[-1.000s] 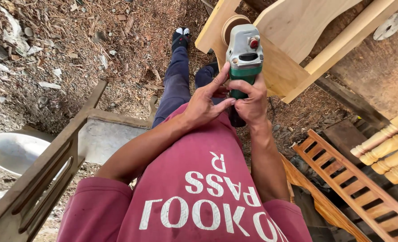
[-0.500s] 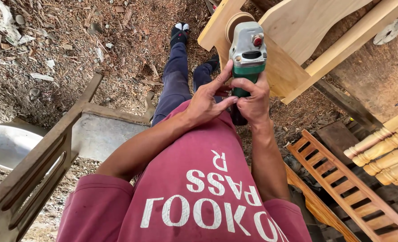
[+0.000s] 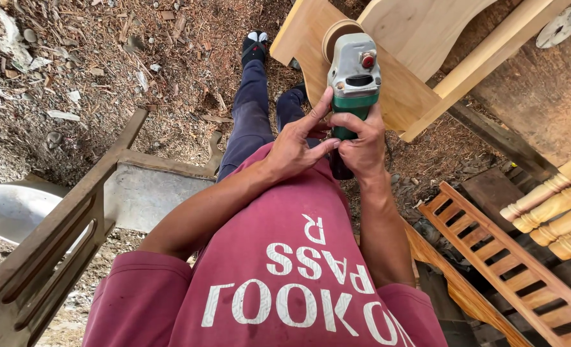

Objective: The person uses a handheld angle grinder with a sanding disc to smooth the edges and surfaces of a wooden chair frame. They move the tool along the legs and seat frame, occasionally pausing to touch the wood with their hand.

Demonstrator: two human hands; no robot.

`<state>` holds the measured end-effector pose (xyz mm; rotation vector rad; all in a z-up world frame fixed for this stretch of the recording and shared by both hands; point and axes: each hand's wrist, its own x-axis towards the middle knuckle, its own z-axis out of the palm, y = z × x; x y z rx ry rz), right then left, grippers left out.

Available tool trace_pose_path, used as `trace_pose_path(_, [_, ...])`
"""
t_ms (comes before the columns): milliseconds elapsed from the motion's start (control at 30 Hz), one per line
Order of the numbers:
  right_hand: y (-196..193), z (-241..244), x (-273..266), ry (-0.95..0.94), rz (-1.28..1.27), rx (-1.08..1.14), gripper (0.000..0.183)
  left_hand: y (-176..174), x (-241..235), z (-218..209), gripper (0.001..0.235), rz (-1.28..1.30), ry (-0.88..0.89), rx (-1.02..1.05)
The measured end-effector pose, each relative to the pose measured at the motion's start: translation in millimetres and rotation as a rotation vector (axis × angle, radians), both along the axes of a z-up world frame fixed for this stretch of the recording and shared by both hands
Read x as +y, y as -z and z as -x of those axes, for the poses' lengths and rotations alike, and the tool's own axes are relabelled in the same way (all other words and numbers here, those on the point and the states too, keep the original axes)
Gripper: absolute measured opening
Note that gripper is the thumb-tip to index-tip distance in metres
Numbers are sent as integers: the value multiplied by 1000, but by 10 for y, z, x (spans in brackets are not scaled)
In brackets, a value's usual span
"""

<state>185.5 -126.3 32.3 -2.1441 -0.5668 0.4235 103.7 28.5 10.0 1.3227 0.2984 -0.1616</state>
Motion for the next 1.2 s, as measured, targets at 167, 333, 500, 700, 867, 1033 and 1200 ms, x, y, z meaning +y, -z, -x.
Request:
trace_pose_path(167, [24,51,-148,36,1,0,54,-8,-103,-2,85,2,26,4])
trace_pose_path(333, [23,97,-253,67,19,-2,55,-19,-216,-7,85,-18,49,1])
trace_pose_path(500, [45,156,-389,89,21,-7,55,29,-347,22,86,-15,70,9])
trace_pose_path(700, [85,209,-582,105,14,5,55,35,-468,39,86,-13,94,4])
trace_pose_path(867, [47,226,-654,129,34,-1,56,-24,-534,4,86,-25,116,-7])
trace_pose_path(1033, [66,262,-769,157,34,0,57,21,-645,1,86,-33,149,-22])
trace_pose_path(1200, [36,298,-861,185,10,1,56,-9,-746,-12,85,-33,174,-14])
